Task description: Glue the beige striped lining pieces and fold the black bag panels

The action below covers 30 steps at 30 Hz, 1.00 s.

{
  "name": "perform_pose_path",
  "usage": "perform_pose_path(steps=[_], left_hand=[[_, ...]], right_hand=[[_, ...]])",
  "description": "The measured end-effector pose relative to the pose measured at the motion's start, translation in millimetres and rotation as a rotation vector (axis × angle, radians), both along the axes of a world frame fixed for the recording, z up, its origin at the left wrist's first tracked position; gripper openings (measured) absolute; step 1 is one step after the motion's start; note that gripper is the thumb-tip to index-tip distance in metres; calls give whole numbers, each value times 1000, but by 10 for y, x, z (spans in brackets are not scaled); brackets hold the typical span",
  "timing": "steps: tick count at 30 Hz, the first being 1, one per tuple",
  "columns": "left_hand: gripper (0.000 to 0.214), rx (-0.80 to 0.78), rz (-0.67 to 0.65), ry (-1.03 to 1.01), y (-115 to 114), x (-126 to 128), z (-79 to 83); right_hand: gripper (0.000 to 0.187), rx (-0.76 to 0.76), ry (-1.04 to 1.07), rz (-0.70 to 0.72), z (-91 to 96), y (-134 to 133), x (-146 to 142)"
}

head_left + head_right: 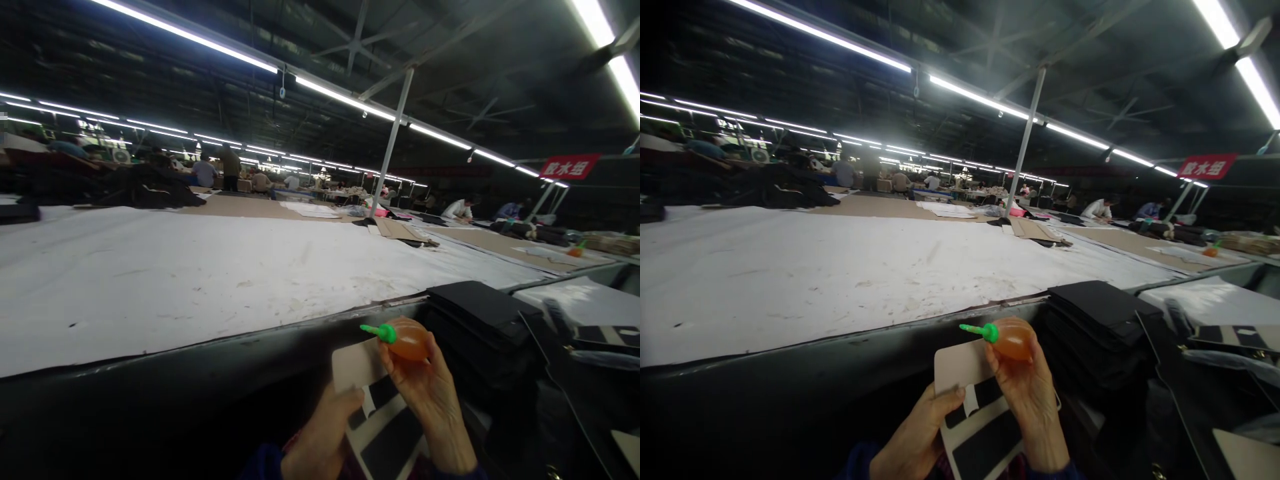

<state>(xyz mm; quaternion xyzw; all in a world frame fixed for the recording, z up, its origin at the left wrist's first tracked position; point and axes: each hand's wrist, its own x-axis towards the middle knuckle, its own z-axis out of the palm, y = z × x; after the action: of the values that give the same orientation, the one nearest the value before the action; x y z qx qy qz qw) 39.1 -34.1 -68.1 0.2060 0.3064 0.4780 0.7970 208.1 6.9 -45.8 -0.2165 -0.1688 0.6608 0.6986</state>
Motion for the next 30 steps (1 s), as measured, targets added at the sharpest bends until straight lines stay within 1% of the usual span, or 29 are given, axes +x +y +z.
perform_pose_path(steps=[2,5,8,10,14,17,20,22,25,27,28,30], left_hand=[[37,25,-5,46,-14,-17,34],[40,59,-8,53,-27,-54,84],[42,98,-19,39,-47,-92,160],[45,125,-27,19,-61,-112,220],[50,140,-25,-1,-79,-150,322],[44,180,0,34,-97,-181,401],[40,225,4,41,-123,-194,509],[45,221,-20,-4,-139,-187,587],[55,198,-34,-78,-161,-175,681],[58,187,-36,-103,-173,-174,715],[58,189,-36,-108,-177,-174,721],[60,192,-38,-115,-178,-166,716]], right_hand=[[56,-12,-7,-33,36,-23,30],[54,-11,-26,-77,116,-70,67],[48,11,-99,-100,205,-134,89],[47,43,-152,-152,272,-194,96],[49,100,-278,-313,484,-365,96],[54,152,-429,-363,693,-492,70],[50,201,-512,-393,824,-568,16],[48,213,-540,-412,824,-590,-28],[60,255,-600,-414,722,-605,-79],[71,317,-637,-428,646,-625,-103],[74,338,-652,-438,621,-641,-116],[70,341,-677,-449,604,-683,-147]])
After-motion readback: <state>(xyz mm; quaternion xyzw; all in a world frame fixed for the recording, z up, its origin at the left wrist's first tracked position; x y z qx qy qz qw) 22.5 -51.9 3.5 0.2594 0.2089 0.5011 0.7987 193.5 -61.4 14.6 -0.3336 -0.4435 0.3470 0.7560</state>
